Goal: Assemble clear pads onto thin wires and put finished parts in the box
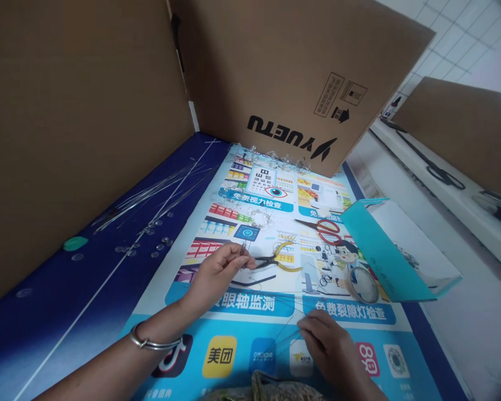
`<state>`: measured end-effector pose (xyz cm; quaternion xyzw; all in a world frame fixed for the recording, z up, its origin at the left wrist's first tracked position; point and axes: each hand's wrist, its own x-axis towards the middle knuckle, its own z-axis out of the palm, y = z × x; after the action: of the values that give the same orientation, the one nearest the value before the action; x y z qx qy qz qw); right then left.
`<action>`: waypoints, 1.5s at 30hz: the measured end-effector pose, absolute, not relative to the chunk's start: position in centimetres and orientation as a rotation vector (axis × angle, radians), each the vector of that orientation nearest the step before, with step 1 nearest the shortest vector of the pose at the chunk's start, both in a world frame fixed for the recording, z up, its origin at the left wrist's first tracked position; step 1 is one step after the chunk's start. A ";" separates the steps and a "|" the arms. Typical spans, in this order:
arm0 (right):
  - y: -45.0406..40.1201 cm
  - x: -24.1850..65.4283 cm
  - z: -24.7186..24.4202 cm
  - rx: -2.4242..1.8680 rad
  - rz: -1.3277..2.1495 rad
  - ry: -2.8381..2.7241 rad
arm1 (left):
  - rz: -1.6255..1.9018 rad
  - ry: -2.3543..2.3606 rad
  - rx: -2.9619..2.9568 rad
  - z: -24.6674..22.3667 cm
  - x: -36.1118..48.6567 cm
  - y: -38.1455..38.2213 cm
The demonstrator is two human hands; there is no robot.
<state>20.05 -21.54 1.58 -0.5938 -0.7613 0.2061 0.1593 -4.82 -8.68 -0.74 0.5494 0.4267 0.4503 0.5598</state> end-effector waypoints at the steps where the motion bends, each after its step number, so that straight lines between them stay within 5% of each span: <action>1: -21.7 20.2 1.7 -1.716 0.554 -2.217 | 1.059 1.006 1.296 -0.8 -4.8 -8.7; 24: -19.0 16.2 -1.9 -1.053 -0.108 -2.766 | 1.065 0.944 1.255 0.7 -5.2 -8.8; 36: -8.7 12.6 6.9 -1.265 0.423 -2.316 | 1.092 0.968 1.472 1.8 -6.3 -8.0; 45: -4.9 8.7 6.7 -1.128 0.878 -2.211 | 1.054 0.893 1.387 0.0 -6.6 -6.8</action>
<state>8.70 -4.89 6.73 -0.4148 -0.8126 0.3228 0.2518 -6.58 -6.81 -0.05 0.5878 0.3786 0.4468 0.5582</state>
